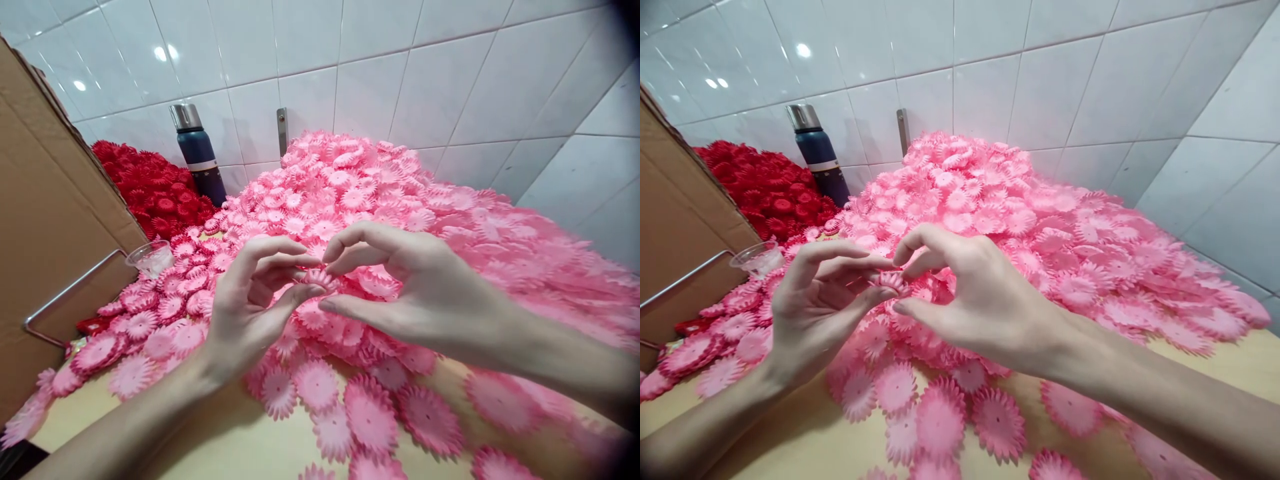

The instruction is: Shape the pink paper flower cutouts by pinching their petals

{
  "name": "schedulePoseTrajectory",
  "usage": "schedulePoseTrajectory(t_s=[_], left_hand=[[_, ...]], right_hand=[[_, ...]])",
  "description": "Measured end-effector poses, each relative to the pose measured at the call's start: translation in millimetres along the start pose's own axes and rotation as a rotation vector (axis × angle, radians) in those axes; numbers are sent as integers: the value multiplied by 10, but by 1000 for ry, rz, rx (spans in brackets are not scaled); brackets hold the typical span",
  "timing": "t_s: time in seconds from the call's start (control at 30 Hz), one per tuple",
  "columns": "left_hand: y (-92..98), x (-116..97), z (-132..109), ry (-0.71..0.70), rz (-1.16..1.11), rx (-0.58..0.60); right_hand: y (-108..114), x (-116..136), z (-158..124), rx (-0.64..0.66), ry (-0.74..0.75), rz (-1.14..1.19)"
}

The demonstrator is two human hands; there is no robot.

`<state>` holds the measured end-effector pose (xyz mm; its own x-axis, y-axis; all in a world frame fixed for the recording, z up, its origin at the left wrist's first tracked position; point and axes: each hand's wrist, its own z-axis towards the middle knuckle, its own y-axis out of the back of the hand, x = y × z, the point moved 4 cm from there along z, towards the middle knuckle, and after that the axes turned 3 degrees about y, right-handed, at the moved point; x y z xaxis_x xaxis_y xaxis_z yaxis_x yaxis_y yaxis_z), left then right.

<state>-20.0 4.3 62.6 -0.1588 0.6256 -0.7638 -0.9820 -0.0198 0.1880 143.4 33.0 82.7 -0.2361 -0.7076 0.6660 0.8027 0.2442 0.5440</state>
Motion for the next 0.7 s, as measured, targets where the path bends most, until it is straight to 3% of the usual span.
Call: schedulePoseTrajectory(t_s=[0.13, 0.23, 0.3, 0.37, 0.43, 0.53, 0.7], left_hand=[[47, 1, 38, -18, 28, -26], [68, 107, 67, 263, -59, -24], [29, 200, 46, 508, -192, 77], [-15, 258, 12, 659, -300, 183], [-22, 289, -3, 699, -322, 214], [10, 317, 7, 681, -267, 161], [27, 342, 32, 669, -211, 130]], right_hand=[[41, 64, 4, -75, 162, -145], [41, 117, -17, -104, 367, -370], [6, 112, -41, -59, 468, -494], [-27, 80, -65, -3, 525, -551], [-32, 45, -78, 8, 535, -554], [5, 29, -73, -41, 490, -517], [11, 44, -24, -32, 288, -364]])
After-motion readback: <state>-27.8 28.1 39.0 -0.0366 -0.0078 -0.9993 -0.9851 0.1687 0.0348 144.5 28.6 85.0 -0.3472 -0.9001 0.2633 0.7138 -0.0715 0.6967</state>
